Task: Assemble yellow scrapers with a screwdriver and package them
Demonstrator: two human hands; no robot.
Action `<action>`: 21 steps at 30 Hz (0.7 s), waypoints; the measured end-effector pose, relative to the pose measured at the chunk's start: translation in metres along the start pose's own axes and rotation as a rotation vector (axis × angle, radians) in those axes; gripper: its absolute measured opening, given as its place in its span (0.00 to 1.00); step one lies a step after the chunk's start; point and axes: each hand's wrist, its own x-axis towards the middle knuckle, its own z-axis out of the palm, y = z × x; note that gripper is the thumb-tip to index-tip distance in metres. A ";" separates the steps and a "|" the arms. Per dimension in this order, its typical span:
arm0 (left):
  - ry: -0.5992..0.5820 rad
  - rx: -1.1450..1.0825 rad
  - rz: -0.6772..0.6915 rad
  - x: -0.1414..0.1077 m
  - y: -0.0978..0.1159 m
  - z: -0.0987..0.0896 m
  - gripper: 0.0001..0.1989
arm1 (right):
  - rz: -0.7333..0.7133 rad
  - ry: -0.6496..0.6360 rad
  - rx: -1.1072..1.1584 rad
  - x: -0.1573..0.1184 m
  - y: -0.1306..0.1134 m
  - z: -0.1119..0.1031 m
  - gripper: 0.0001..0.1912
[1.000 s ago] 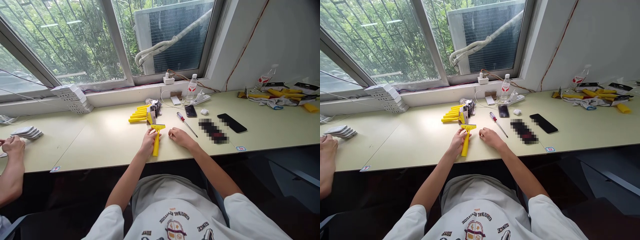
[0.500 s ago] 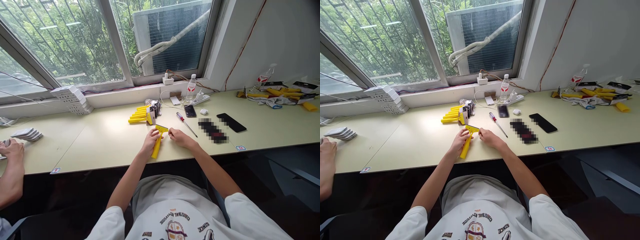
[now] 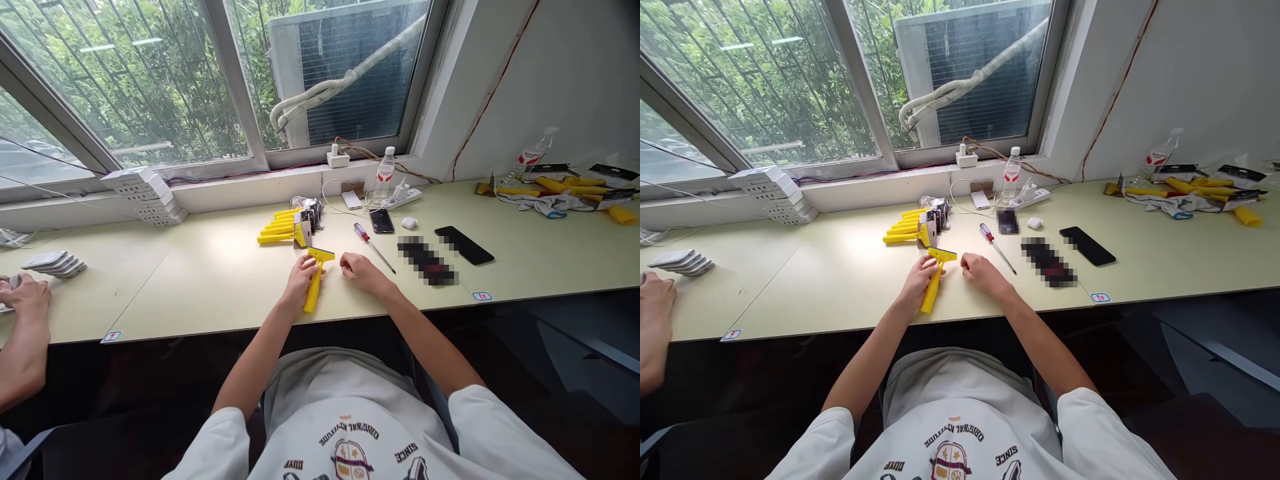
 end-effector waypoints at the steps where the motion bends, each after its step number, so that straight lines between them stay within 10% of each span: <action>1: 0.033 -0.026 -0.006 0.002 0.003 -0.002 0.24 | 0.010 -0.019 -0.008 -0.001 0.000 -0.001 0.07; 12: 0.281 -0.222 0.162 0.018 0.068 -0.072 0.22 | -0.082 -0.165 -0.103 0.005 -0.019 0.014 0.13; 21: 0.312 -0.275 0.137 0.022 0.069 -0.083 0.24 | -0.053 -0.256 -0.132 0.107 -0.058 0.046 0.08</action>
